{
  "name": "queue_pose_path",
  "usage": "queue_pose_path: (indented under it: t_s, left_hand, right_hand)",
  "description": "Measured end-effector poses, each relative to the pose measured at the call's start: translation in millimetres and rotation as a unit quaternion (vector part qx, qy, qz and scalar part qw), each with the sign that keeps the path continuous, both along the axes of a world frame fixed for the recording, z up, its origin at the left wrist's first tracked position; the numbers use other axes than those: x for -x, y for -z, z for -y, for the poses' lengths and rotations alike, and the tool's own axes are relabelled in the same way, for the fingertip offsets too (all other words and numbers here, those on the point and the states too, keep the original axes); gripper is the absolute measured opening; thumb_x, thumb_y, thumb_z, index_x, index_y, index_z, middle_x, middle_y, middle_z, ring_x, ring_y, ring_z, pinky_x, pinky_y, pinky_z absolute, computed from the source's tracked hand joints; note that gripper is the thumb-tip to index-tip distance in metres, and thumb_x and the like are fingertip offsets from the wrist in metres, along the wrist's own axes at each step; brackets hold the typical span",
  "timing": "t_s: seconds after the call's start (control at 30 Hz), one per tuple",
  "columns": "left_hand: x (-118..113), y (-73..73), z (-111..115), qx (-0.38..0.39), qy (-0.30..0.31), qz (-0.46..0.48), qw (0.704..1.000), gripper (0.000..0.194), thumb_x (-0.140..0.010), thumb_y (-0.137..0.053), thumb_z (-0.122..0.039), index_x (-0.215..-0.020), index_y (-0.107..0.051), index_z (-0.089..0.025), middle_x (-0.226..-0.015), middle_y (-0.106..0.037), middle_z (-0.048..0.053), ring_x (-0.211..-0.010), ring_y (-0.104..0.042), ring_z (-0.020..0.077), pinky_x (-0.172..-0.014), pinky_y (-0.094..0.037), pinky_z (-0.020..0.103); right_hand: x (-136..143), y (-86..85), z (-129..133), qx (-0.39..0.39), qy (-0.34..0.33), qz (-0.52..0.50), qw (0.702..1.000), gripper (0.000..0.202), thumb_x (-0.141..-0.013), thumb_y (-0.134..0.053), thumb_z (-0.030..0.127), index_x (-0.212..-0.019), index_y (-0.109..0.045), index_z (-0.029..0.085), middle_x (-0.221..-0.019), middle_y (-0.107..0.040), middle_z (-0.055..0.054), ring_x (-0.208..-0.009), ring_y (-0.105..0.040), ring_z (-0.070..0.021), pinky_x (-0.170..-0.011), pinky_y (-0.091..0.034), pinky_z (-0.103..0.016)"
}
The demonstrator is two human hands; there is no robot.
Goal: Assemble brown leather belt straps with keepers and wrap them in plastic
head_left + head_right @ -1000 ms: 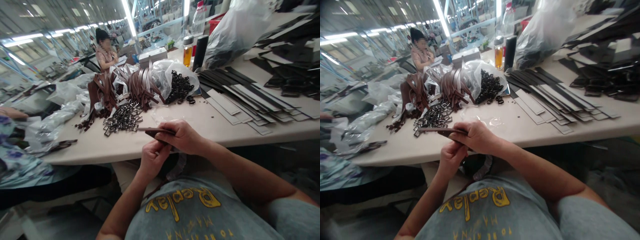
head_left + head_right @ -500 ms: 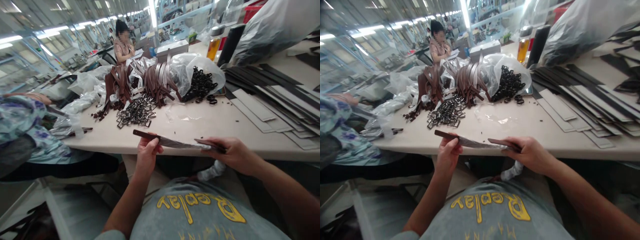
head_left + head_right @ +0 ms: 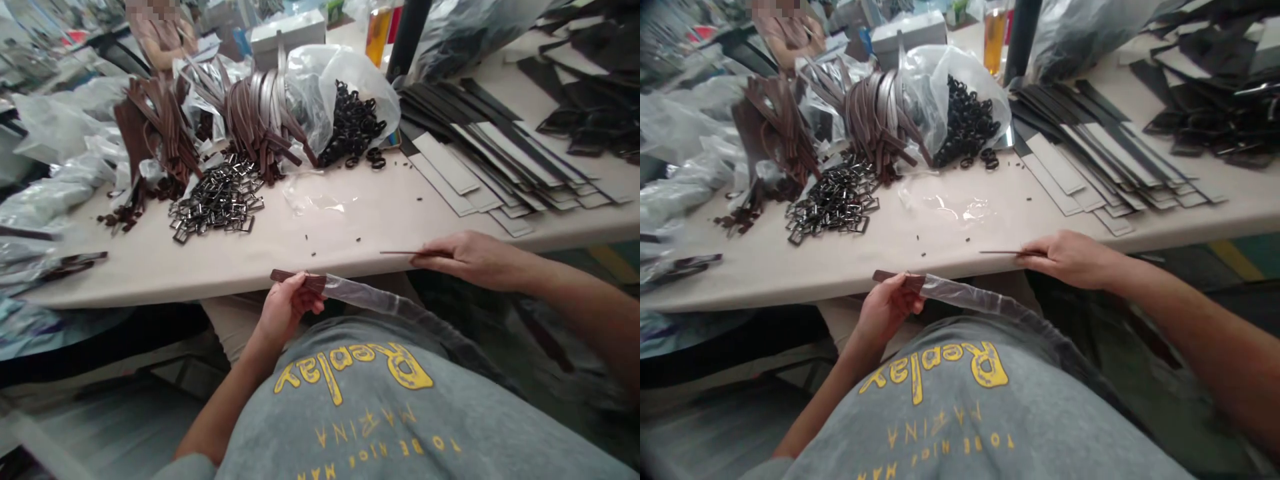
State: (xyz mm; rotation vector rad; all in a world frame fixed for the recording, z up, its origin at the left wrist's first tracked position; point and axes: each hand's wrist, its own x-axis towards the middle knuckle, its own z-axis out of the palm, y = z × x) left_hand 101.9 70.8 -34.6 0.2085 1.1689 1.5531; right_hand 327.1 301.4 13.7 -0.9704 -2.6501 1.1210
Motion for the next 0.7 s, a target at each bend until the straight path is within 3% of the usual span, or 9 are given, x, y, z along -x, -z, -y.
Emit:
queue_pose_path:
  t_s: [0.1, 0.17, 0.27, 0.37, 0.43, 0.6, 0.7]
  left_hand:
    - [-6.0, 4.7, 1.6, 0.031, 0.032, 0.002, 0.999, 0.035, -0.072, -0.075, -0.041, -0.077, -0.073, -0.007, -0.066, -0.072, 0.010, -0.051, -0.063, 0.0147, -0.049, -0.050, 0.023]
    - [-9.7, 6.6, 2.7, 0.040, 0.044, 0.000, 0.998, 0.038, -0.072, -0.075, -0.044, -0.079, -0.073, -0.007, -0.066, -0.072, 0.010, -0.053, -0.064, 0.0156, -0.051, -0.052, 0.024]
    - [-10.9, 6.6, 5.2, 0.052, 0.063, -0.063, 0.995, 0.041, -0.074, -0.073, -0.049, -0.084, -0.072, -0.009, -0.065, -0.071, 0.008, -0.053, -0.065, 0.0169, -0.053, -0.053, 0.026]
    - [-6.1, 3.5, 9.0, 0.068, 0.060, -0.214, 0.973, 0.034, -0.078, -0.073, -0.046, -0.084, -0.070, -0.012, -0.063, -0.068, 0.004, -0.053, -0.062, 0.0136, -0.052, -0.050, 0.022]
    - [-0.9, 1.9, 11.6, 0.068, 0.043, -0.264, 0.961, 0.027, -0.078, -0.075, -0.040, -0.075, -0.067, -0.014, -0.059, -0.065, 0.001, -0.050, -0.057, 0.0105, -0.049, -0.046, 0.019]
    - [11.7, 7.3, 15.8, 0.045, -0.019, -0.176, 0.983, 0.025, -0.077, -0.074, -0.037, -0.069, -0.063, -0.016, -0.054, -0.059, -0.002, -0.045, -0.051, 0.0075, -0.044, -0.039, 0.017]
    - [13.2, 11.9, 15.6, 0.059, -0.009, -0.122, 0.991, 0.027, -0.074, -0.076, -0.037, -0.067, -0.060, -0.016, -0.054, -0.058, -0.002, -0.044, -0.050, 0.0071, -0.043, -0.038, 0.016]
  right_hand:
    - [21.9, 18.3, 27.0, 0.160, -0.044, -0.032, 0.986, 0.047, -0.086, -0.058, 0.055, -0.103, -0.077, 0.016, -0.092, -0.074, -0.010, -0.076, -0.065, -0.0249, -0.066, -0.049, -0.034]
    - [41.1, 27.6, 49.0, 0.224, -0.092, -0.069, 0.968, 0.045, -0.085, -0.061, 0.051, -0.110, -0.074, 0.015, -0.099, -0.073, -0.008, -0.085, -0.065, -0.0241, -0.072, -0.048, -0.032]
    - [67.2, 39.1, 73.9, 0.277, -0.161, -0.050, 0.946, 0.040, -0.084, -0.061, 0.053, -0.092, -0.074, 0.015, -0.077, -0.065, -0.002, -0.068, -0.056, -0.0176, -0.060, -0.041, -0.027]
    - [79.0, 45.8, 80.7, 0.321, -0.157, -0.021, 0.934, 0.045, -0.082, -0.063, 0.060, -0.070, -0.062, 0.017, -0.059, -0.044, 0.004, -0.052, -0.035, -0.0115, -0.048, -0.026, -0.025]
    - [78.4, 47.8, 78.0, 0.357, -0.163, -0.016, 0.920, 0.043, -0.080, -0.065, 0.059, -0.070, -0.060, 0.017, -0.059, -0.041, 0.004, -0.051, -0.032, -0.0108, -0.047, -0.024, -0.024]
    - [60.3, 51.8, 66.0, 0.411, -0.168, -0.010, 0.896, 0.033, -0.081, -0.066, 0.051, -0.074, -0.064, 0.018, -0.063, -0.052, 0.001, -0.053, -0.042, -0.0131, -0.050, -0.032, -0.025]
    - [48.2, 55.5, 61.1, 0.415, -0.150, -0.002, 0.897, 0.033, -0.083, -0.066, 0.049, -0.071, -0.063, 0.018, -0.063, -0.052, 0.001, -0.053, -0.041, -0.0127, -0.049, -0.032, -0.024]
